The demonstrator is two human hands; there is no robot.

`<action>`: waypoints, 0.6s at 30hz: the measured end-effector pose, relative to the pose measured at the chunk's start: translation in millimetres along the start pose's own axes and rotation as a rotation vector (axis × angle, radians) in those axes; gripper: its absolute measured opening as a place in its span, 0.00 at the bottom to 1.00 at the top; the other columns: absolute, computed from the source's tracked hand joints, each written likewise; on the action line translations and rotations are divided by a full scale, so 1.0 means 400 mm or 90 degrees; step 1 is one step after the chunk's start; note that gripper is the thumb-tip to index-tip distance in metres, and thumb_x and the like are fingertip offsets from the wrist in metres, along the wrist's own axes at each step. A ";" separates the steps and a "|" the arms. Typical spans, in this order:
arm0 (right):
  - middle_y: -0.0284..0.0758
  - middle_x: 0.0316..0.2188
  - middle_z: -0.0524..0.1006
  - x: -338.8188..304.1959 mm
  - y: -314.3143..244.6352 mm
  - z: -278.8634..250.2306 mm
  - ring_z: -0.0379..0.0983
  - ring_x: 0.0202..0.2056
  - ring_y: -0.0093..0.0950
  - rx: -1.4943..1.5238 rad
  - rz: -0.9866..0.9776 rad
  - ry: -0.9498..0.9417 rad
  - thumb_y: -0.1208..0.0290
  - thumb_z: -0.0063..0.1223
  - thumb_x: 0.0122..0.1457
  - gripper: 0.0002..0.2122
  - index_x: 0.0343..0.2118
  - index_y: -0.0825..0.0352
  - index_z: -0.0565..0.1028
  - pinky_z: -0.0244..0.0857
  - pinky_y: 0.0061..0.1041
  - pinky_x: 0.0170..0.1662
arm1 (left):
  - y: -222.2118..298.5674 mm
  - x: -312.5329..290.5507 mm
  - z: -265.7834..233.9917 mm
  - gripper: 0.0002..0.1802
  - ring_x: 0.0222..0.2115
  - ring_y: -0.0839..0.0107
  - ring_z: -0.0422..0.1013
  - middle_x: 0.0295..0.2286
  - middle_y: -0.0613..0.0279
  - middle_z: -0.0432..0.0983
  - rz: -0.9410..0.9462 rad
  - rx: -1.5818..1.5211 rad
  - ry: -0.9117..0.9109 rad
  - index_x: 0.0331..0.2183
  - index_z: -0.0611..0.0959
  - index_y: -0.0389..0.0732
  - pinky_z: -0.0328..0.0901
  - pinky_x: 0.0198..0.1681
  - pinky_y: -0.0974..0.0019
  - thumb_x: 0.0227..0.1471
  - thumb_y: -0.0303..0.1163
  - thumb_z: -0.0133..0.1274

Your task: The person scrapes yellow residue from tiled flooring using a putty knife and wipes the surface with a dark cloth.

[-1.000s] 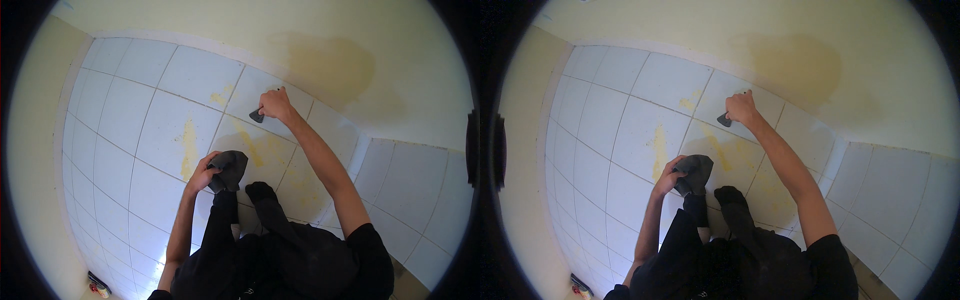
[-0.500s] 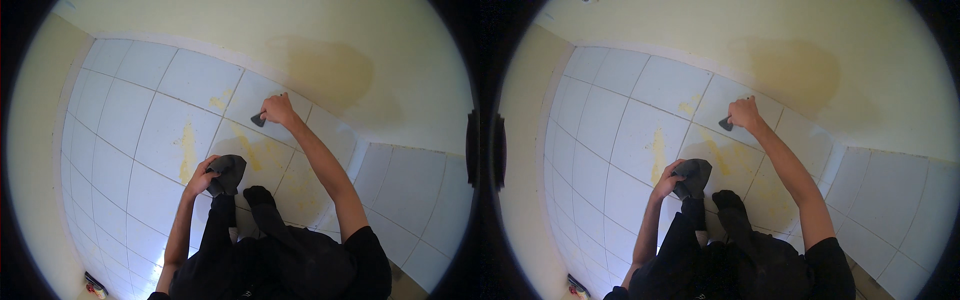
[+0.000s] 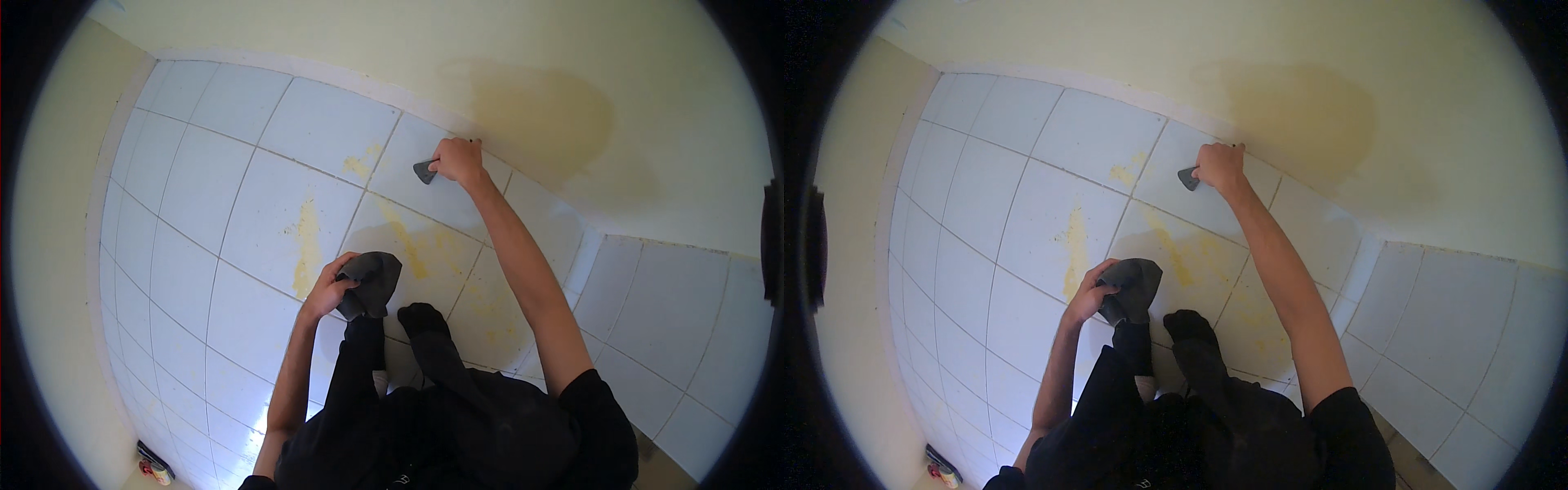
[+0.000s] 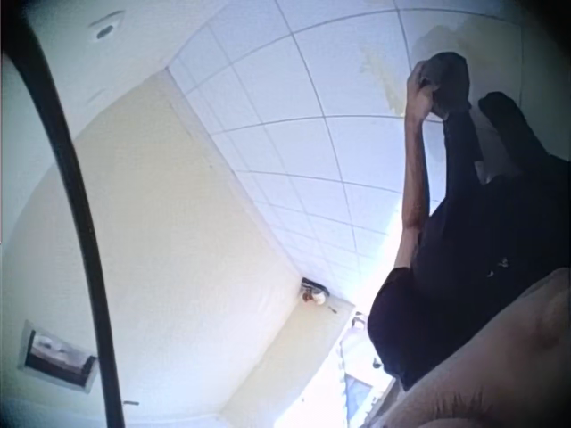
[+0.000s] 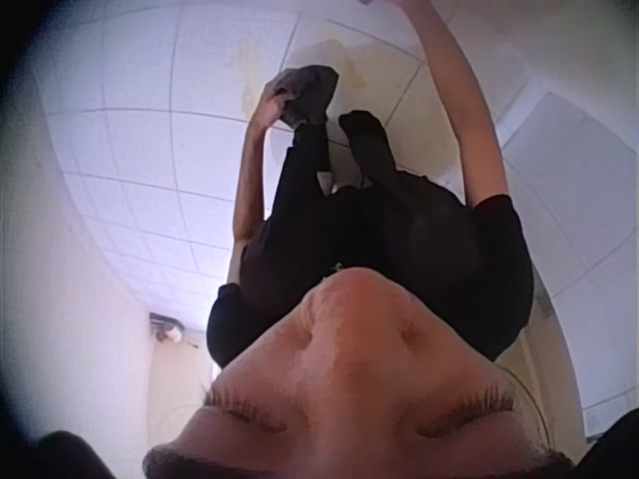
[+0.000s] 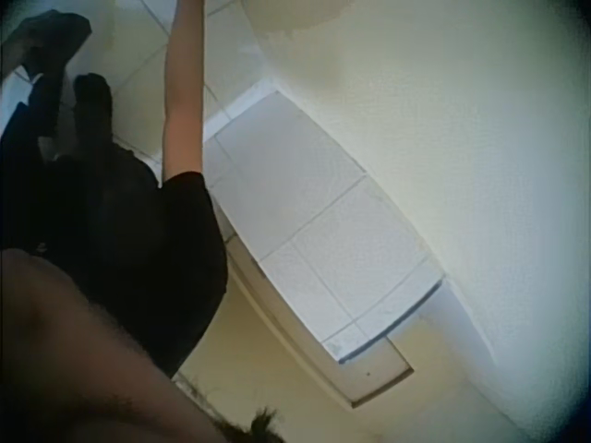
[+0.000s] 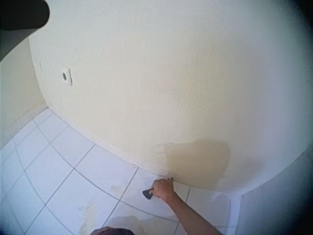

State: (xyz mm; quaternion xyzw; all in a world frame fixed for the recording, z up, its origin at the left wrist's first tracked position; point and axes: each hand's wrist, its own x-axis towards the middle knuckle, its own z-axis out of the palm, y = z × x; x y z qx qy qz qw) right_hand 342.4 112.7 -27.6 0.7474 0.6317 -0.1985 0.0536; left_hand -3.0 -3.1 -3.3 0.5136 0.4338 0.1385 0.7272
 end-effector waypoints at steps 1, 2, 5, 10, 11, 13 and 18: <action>0.34 0.24 0.80 0.000 -0.009 0.003 0.77 0.33 0.33 0.001 0.000 -0.001 0.55 0.66 0.42 0.10 0.25 0.53 0.83 0.57 0.49 0.45 | -0.001 0.000 0.000 0.25 0.44 0.70 0.68 0.39 0.60 0.74 -0.007 -0.010 -0.003 0.46 0.74 0.36 0.60 0.50 0.68 0.40 0.20 0.48; 0.34 0.24 0.80 0.006 -0.030 0.008 0.77 0.32 0.32 -0.067 -0.090 -0.012 0.56 0.66 0.42 0.10 0.24 0.53 0.83 0.57 0.48 0.45 | -0.002 0.000 -0.001 0.25 0.44 0.70 0.68 0.39 0.60 0.74 -0.007 -0.009 -0.002 0.46 0.74 0.36 0.60 0.50 0.68 0.40 0.20 0.48; 0.33 0.26 0.81 0.015 -0.074 0.012 0.77 0.34 0.32 -0.117 -0.178 -0.062 0.56 0.66 0.42 0.10 0.27 0.53 0.83 0.57 0.47 0.45 | -0.005 -0.002 -0.003 0.25 0.44 0.70 0.68 0.39 0.60 0.74 0.000 0.002 0.012 0.46 0.74 0.36 0.60 0.51 0.68 0.40 0.20 0.48; 0.31 0.27 0.81 0.015 -0.077 0.002 0.76 0.34 0.32 -0.029 -0.093 -0.086 0.56 0.65 0.43 0.11 0.28 0.53 0.83 0.58 0.46 0.46 | 0.001 0.003 -0.006 0.25 0.44 0.70 0.68 0.39 0.60 0.74 0.009 -0.004 -0.004 0.46 0.74 0.36 0.59 0.51 0.69 0.40 0.20 0.48; 0.31 0.27 0.81 0.008 -0.092 0.022 0.76 0.34 0.32 -0.040 -0.126 -0.110 0.55 0.64 0.43 0.10 0.28 0.52 0.83 0.58 0.45 0.46 | 0.002 0.001 -0.007 0.25 0.44 0.70 0.68 0.39 0.60 0.74 0.010 -0.004 -0.003 0.46 0.74 0.36 0.59 0.51 0.69 0.40 0.20 0.48; 0.31 0.27 0.81 0.019 -0.091 0.031 0.76 0.34 0.32 -0.050 -0.160 -0.132 0.54 0.64 0.44 0.10 0.28 0.52 0.83 0.58 0.44 0.46 | 0.003 -0.003 -0.009 0.25 0.44 0.70 0.68 0.39 0.59 0.74 0.005 -0.004 0.000 0.46 0.74 0.36 0.59 0.51 0.69 0.41 0.20 0.48; 0.34 0.29 0.81 0.047 -0.078 0.004 0.77 0.37 0.35 -0.053 -0.092 -0.051 0.55 0.67 0.39 0.13 0.28 0.53 0.82 0.59 0.48 0.44 | -0.017 -0.008 -0.021 0.25 0.44 0.70 0.68 0.40 0.59 0.74 0.002 -0.003 0.009 0.46 0.74 0.36 0.59 0.51 0.69 0.41 0.20 0.48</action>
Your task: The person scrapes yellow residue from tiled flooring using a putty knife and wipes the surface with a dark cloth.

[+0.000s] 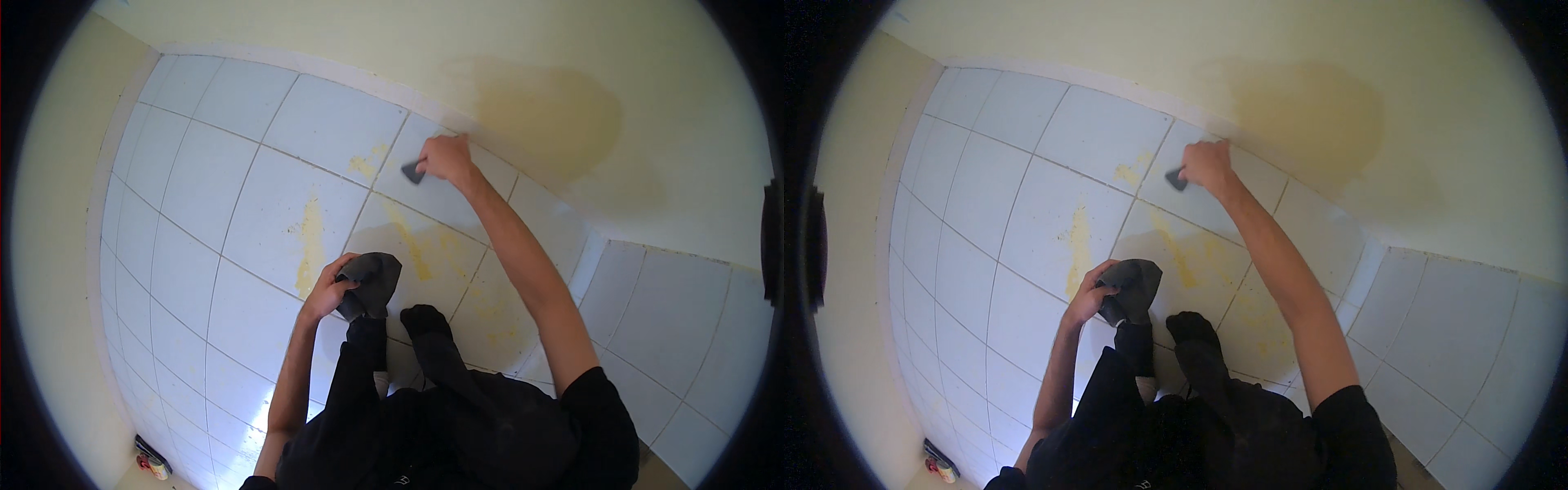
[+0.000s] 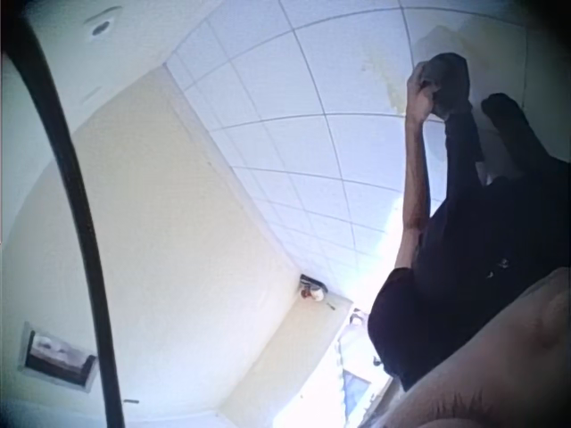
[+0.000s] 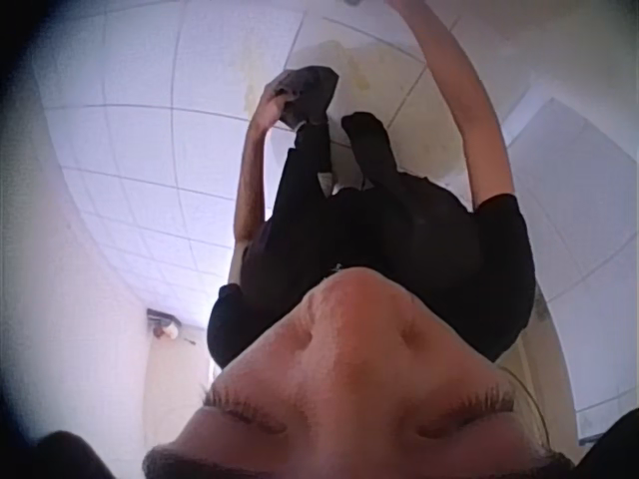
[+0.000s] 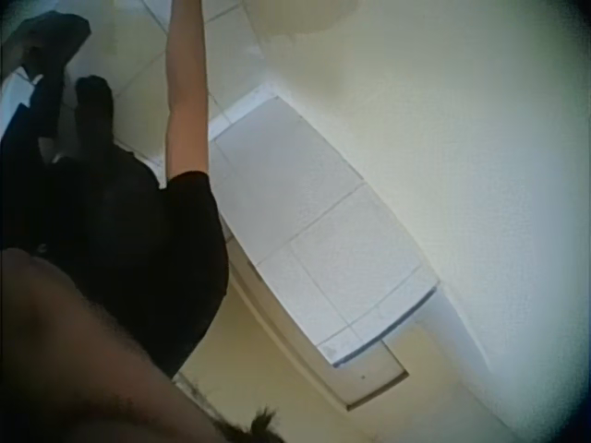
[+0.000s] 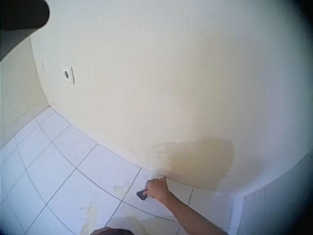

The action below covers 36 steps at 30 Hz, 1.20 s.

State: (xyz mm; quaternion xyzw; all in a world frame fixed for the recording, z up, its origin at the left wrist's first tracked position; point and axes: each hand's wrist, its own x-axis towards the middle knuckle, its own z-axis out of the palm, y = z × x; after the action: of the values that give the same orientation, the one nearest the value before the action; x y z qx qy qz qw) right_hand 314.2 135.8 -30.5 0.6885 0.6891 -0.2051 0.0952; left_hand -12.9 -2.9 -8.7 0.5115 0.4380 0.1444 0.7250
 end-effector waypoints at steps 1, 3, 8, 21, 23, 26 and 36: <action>0.34 0.29 0.81 -0.002 -0.010 0.005 0.77 0.37 0.35 0.001 -0.001 0.000 0.55 0.67 0.39 0.13 0.28 0.53 0.82 0.59 0.48 0.44 | -0.006 -0.003 -0.003 0.26 0.45 0.70 0.68 0.40 0.59 0.74 0.002 0.002 0.004 0.47 0.74 0.36 0.59 0.51 0.69 0.41 0.20 0.48; 0.35 0.29 0.81 -0.016 -0.030 0.009 0.77 0.37 0.35 -0.025 -0.102 -0.053 0.57 0.68 0.38 0.12 0.27 0.54 0.82 0.59 0.48 0.44 | -0.004 -0.001 0.000 0.26 0.45 0.70 0.68 0.40 0.59 0.74 -0.004 0.007 0.007 0.47 0.74 0.36 0.59 0.51 0.69 0.41 0.20 0.48; 0.35 0.28 0.81 -0.017 0.002 -0.010 0.77 0.36 0.35 -0.046 -0.040 -0.031 0.60 0.68 0.39 0.10 0.27 0.53 0.82 0.60 0.48 0.44 | -0.002 0.002 -0.001 0.26 0.45 0.70 0.68 0.40 0.59 0.74 -0.007 0.003 0.000 0.47 0.74 0.36 0.60 0.51 0.69 0.40 0.19 0.49; 0.31 0.26 0.81 -0.083 0.047 0.008 0.76 0.35 0.31 0.013 -0.047 -0.067 0.60 0.65 0.42 0.07 0.26 0.52 0.83 0.57 0.43 0.46 | 0.017 0.002 0.012 0.25 0.44 0.70 0.68 0.39 0.60 0.75 0.000 0.001 0.003 0.46 0.74 0.36 0.59 0.51 0.69 0.40 0.20 0.48; 0.31 0.26 0.81 -0.088 0.050 0.017 0.76 0.34 0.31 0.045 0.011 -0.063 0.60 0.65 0.44 0.07 0.27 0.52 0.83 0.57 0.41 0.47 | 0.015 0.004 0.014 0.25 0.44 0.70 0.68 0.39 0.60 0.75 0.004 -0.001 -0.005 0.46 0.74 0.36 0.59 0.51 0.69 0.40 0.20 0.48; 0.32 0.26 0.81 -0.085 0.050 0.038 0.77 0.35 0.31 0.004 -0.118 -0.086 0.58 0.67 0.41 0.10 0.27 0.52 0.83 0.57 0.45 0.46 | 0.010 0.009 0.018 0.25 0.44 0.70 0.68 0.39 0.60 0.75 0.007 0.024 -0.006 0.46 0.74 0.36 0.59 0.51 0.69 0.40 0.20 0.48; 0.31 0.26 0.81 -0.056 0.081 0.003 0.76 0.35 0.31 -0.009 -0.090 -0.018 0.59 0.68 0.40 0.09 0.26 0.52 0.82 0.57 0.43 0.45 | 0.021 0.009 0.021 0.25 0.44 0.70 0.68 0.40 0.59 0.74 0.007 0.007 -0.005 0.46 0.74 0.36 0.60 0.51 0.69 0.40 0.20 0.48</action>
State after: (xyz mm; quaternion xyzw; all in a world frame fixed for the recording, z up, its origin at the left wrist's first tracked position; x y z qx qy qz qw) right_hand 346.7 114.0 -27.4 0.6344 0.7360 -0.2162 0.0955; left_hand -2.5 -2.0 -2.3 0.5184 0.4331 0.1441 0.7231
